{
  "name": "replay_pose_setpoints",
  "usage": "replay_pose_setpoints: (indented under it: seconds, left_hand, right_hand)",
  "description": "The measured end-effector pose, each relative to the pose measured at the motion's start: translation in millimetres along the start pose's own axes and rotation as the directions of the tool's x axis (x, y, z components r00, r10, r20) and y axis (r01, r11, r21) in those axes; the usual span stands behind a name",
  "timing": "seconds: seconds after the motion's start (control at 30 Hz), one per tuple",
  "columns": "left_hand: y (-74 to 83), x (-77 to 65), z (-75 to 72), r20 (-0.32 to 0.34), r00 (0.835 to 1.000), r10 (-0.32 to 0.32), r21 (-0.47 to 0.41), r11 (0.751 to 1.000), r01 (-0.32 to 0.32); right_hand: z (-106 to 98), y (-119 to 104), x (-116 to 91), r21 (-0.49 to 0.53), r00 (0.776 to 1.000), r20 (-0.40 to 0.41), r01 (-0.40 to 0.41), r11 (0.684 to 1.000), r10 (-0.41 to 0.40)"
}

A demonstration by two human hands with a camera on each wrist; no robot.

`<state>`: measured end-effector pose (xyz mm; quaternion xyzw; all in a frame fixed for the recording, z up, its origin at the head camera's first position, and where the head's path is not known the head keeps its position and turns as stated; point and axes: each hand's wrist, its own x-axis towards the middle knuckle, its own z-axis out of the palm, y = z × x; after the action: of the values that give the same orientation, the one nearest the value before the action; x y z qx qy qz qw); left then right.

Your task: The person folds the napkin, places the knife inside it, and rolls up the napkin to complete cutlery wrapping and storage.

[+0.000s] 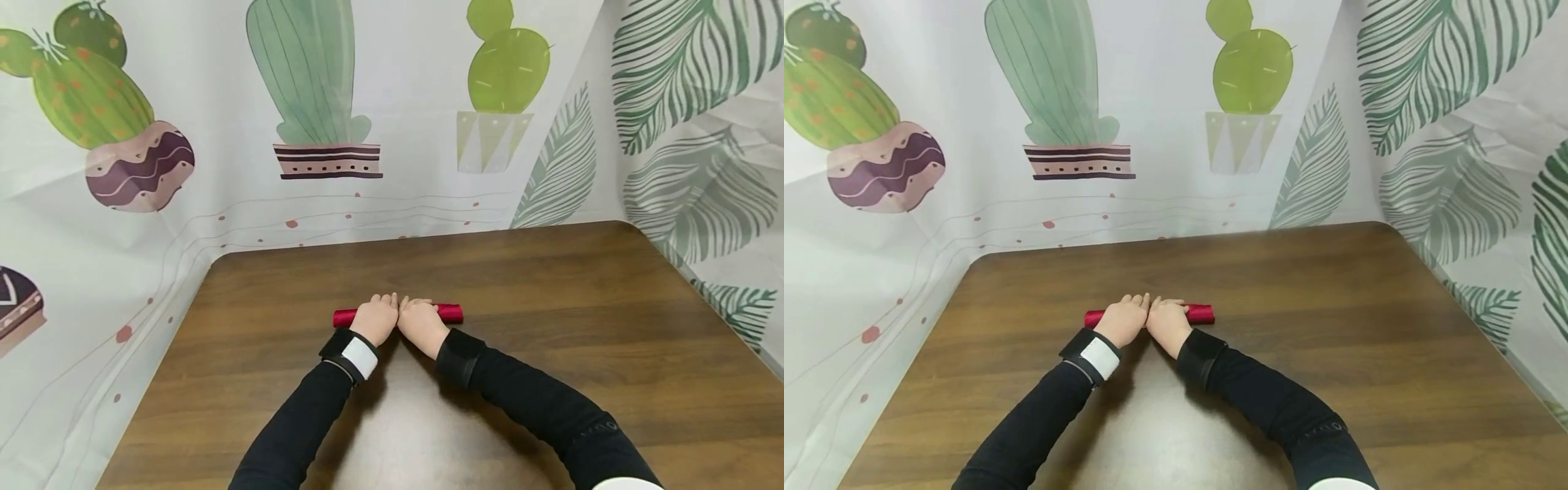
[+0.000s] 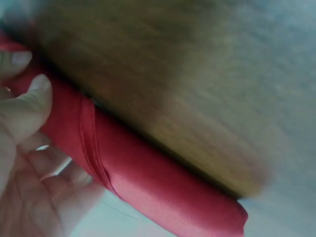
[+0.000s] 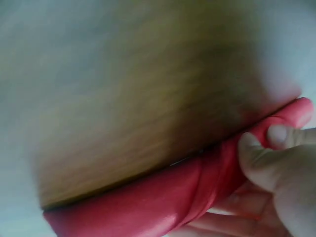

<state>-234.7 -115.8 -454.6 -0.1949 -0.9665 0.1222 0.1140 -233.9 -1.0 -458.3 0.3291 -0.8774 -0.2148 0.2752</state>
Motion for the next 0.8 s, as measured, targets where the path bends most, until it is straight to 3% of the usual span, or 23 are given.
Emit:
replay_pose_setpoints:
  seconds: [0.17, 0.4, 0.5, 0.53, 0.63, 0.73, 0.8]
  left_hand:
    - [4.8, 0.6, 4.8, -0.052, 0.997, -0.057, 0.000, 0.998, 0.057]
    - [3.7, 18.5, 10.1, -0.069, 0.997, -0.043, -0.023, 0.999, 0.042]
    - [1.8, 32.5, 13.9, -0.025, 0.999, -0.043, -0.043, 0.998, 0.042]
    - [0.8, 37.4, 15.1, -0.001, 0.999, -0.047, -0.052, 0.998, 0.047]
    - [-2.7, 51.1, 18.0, 0.074, 0.995, -0.071, -0.087, 0.993, 0.077]
    - [-6.7, 62.4, 20.0, 0.126, 0.987, -0.102, -0.121, 0.986, 0.117]
    - [-9.2, 68.5, 22.2, 0.135, 0.985, -0.110, -0.128, 0.984, 0.127]
  right_hand:
    - [5.5, 7.0, 3.5, 0.079, 0.998, -0.012, 0.063, 0.995, -0.062]
    - [25.7, 17.0, 8.7, 0.196, 0.996, -0.066, 0.064, 0.978, -0.052]
    - [47.1, 22.4, 15.6, 0.214, 0.995, -0.089, 0.052, 0.975, -0.033]
    - [69.4, 21.1, 19.7, 0.206, 0.991, -0.126, 0.064, 0.976, -0.038]
    - [95.5, 25.4, 30.2, 0.219, 0.993, -0.100, 0.082, 0.972, -0.061]
    - [101.5, 32.2, 36.7, 0.234, 0.992, -0.105, 0.096, 0.968, -0.073]
    - [80.0, 41.4, 38.1, 0.256, 0.995, -0.069, 0.084, 0.963, -0.069]
